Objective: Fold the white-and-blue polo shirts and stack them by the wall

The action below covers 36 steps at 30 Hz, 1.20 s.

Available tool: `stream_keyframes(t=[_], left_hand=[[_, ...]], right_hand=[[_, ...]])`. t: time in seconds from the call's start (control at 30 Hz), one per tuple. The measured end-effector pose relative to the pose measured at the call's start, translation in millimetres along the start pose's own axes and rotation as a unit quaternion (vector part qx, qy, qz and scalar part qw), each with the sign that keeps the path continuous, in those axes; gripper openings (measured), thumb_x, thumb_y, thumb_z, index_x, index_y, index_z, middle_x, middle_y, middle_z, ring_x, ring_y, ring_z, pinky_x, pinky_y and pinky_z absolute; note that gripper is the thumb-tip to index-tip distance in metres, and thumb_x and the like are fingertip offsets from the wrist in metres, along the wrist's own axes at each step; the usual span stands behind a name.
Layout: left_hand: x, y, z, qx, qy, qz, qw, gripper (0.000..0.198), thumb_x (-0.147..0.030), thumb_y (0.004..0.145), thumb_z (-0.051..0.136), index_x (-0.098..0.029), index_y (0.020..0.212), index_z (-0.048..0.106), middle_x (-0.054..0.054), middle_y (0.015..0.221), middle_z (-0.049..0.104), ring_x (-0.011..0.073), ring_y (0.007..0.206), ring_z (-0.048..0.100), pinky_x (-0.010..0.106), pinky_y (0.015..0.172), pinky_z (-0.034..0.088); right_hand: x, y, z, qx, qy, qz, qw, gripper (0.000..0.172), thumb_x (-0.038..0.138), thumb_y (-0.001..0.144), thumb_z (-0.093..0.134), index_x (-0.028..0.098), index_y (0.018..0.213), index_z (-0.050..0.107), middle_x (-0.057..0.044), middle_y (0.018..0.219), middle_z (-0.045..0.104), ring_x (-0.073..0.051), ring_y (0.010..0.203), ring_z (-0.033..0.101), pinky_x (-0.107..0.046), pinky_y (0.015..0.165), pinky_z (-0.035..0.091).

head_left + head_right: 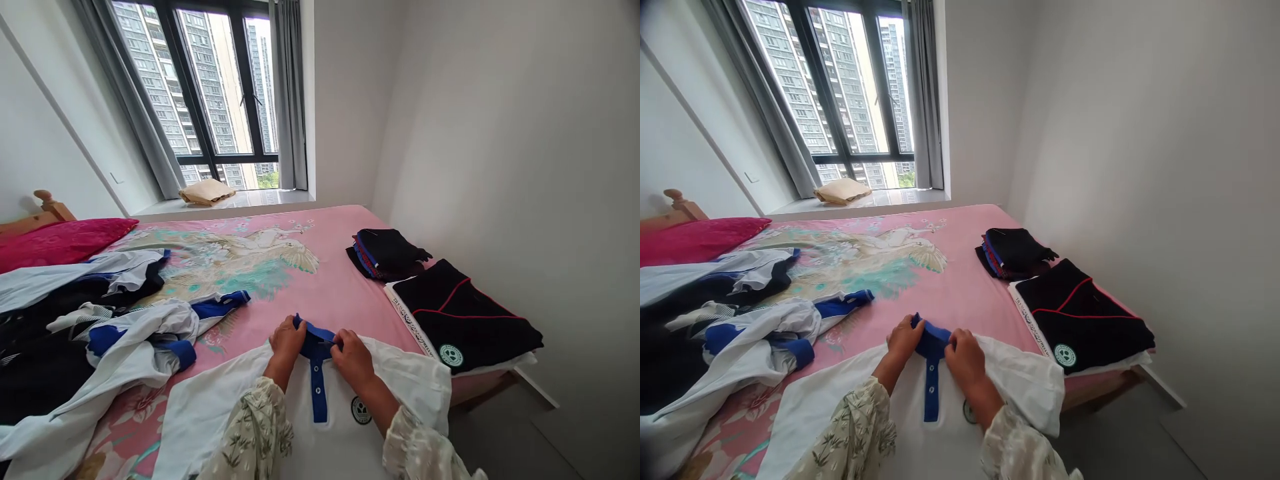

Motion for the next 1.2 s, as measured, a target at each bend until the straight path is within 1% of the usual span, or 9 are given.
stream_keyframes(t=[0.2, 0.4, 0.53, 0.67, 0.73, 0.83, 0.97, 1.1, 1.2], left_hand=[[11, -33, -30.3, 0.075, -0.1, 0.0, 0.992, 0.014, -0.026, 0.064, 0.047, -0.023, 0.067, 0.061, -0.001, 0.063, 0.059, 0.0189, 0.068, 0.055, 0.029, 0.066, 0.039], [22, -84, -48.7, 0.141, -0.213, -0.02, 0.967, 0.014, -0.033, 0.068, 0.048, -0.02, 0.064, 0.054, -0.004, 0.054, 0.052, 0.0129, 0.055, 0.049, 0.024, 0.055, 0.039], [30, -93, -39.7, 0.211, -0.27, -0.118, 0.932, 0.033, -0.047, 0.064, 0.068, -0.018, 0.08, 0.064, -0.001, 0.062, 0.063, 0.0152, 0.06, 0.058, 0.026, 0.059, 0.046], [35, -88, -39.5, 0.251, -0.352, -0.162, 0.887, 0.044, -0.053, 0.066, 0.067, -0.017, 0.092, 0.066, 0.005, 0.078, 0.07, 0.0183, 0.069, 0.064, 0.029, 0.066, 0.051], [42, -84, -45.0, 0.244, -0.327, -0.153, 0.9, 0.046, -0.053, 0.067, 0.066, -0.016, 0.094, 0.065, 0.006, 0.079, 0.069, 0.0186, 0.068, 0.064, 0.03, 0.064, 0.051], [49, -79, -60.5, 0.164, -0.219, -0.072, 0.959, 0.045, -0.052, 0.067, 0.065, -0.016, 0.095, 0.063, 0.004, 0.071, 0.066, 0.019, 0.062, 0.062, 0.032, 0.059, 0.05], [29, -89, -77.0, 0.074, -0.139, 0.104, 0.982, 0.025, -0.04, 0.073, 0.06, -0.021, 0.088, 0.066, 0.006, 0.094, 0.065, 0.0227, 0.095, 0.06, 0.038, 0.088, 0.046], [-14, -124, -70.7, 0.085, 0.085, 0.413, 0.903, 0.022, -0.028, 0.081, 0.053, -0.027, 0.098, 0.067, 0.007, 0.117, 0.061, 0.0247, 0.114, 0.053, 0.045, 0.101, 0.037], [-19, -134, -59.2, 0.084, 0.199, 0.466, 0.858, 0.036, -0.026, 0.078, 0.06, -0.029, 0.114, 0.061, 0.008, 0.125, 0.06, 0.0274, 0.118, 0.052, 0.05, 0.103, 0.033]], right_hand=[[-38, -14, -10, -0.029, 0.186, 0.068, 0.98, 0.016, 0.023, 0.071, 0.052, 0.022, 0.085, 0.06, -0.004, 0.088, 0.064, -0.019, 0.079, 0.058, -0.03, 0.073, 0.042], [-37, -23, 12, 0.1, 0.487, 0.211, 0.842, 0.02, 0.035, 0.07, 0.054, 0.02, 0.081, 0.062, -0.002, 0.075, 0.063, -0.019, 0.073, 0.06, -0.028, 0.06, 0.048], [-32, -33, 20, 0.191, 0.585, 0.282, 0.736, 0.021, 0.038, 0.075, 0.05, 0.019, 0.081, 0.055, -0.002, 0.067, 0.062, -0.018, 0.067, 0.061, -0.032, 0.061, 0.05], [-38, -42, 18, 0.23, 0.583, 0.296, 0.721, 0.015, 0.033, 0.072, 0.055, 0.018, 0.072, 0.051, 0.0, 0.058, 0.058, -0.017, 0.057, 0.058, -0.036, 0.063, 0.05], [-39, -46, 15, 0.249, 0.582, 0.283, 0.721, 0.01, 0.025, 0.068, 0.057, 0.018, 0.072, 0.052, 0.001, 0.057, 0.057, -0.016, 0.056, 0.058, -0.037, 0.066, 0.051], [-36, -52, 9, 0.272, 0.581, 0.261, 0.721, 0.016, 0.018, 0.062, 0.057, 0.018, 0.078, 0.056, 0.0, 0.062, 0.06, -0.016, 0.06, 0.059, -0.038, 0.07, 0.051], [-28, -55, 10, 0.278, 0.574, 0.252, 0.728, 0.017, 0.023, 0.066, 0.058, 0.019, 0.082, 0.059, 0.002, 0.063, 0.058, -0.015, 0.06, 0.058, -0.038, 0.07, 0.051], [-27, -52, 19, 0.263, 0.543, 0.265, 0.752, 0.028, 0.043, 0.071, 0.062, 0.019, 0.085, 0.061, 0.0, 0.068, 0.059, -0.015, 0.062, 0.058, -0.036, 0.067, 0.052], [-30, -51, 24, 0.253, 0.526, 0.271, 0.766, 0.034, 0.05, 0.072, 0.061, 0.019, 0.086, 0.061, 0.0, 0.069, 0.061, -0.015, 0.063, 0.059, -0.034, 0.065, 0.051]])
Point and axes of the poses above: each hand's wrist, its own y-axis towards the middle knuckle, its own z-axis out of the palm, x = y × z, the point moved 5 cm from there along y, towards the middle knuckle
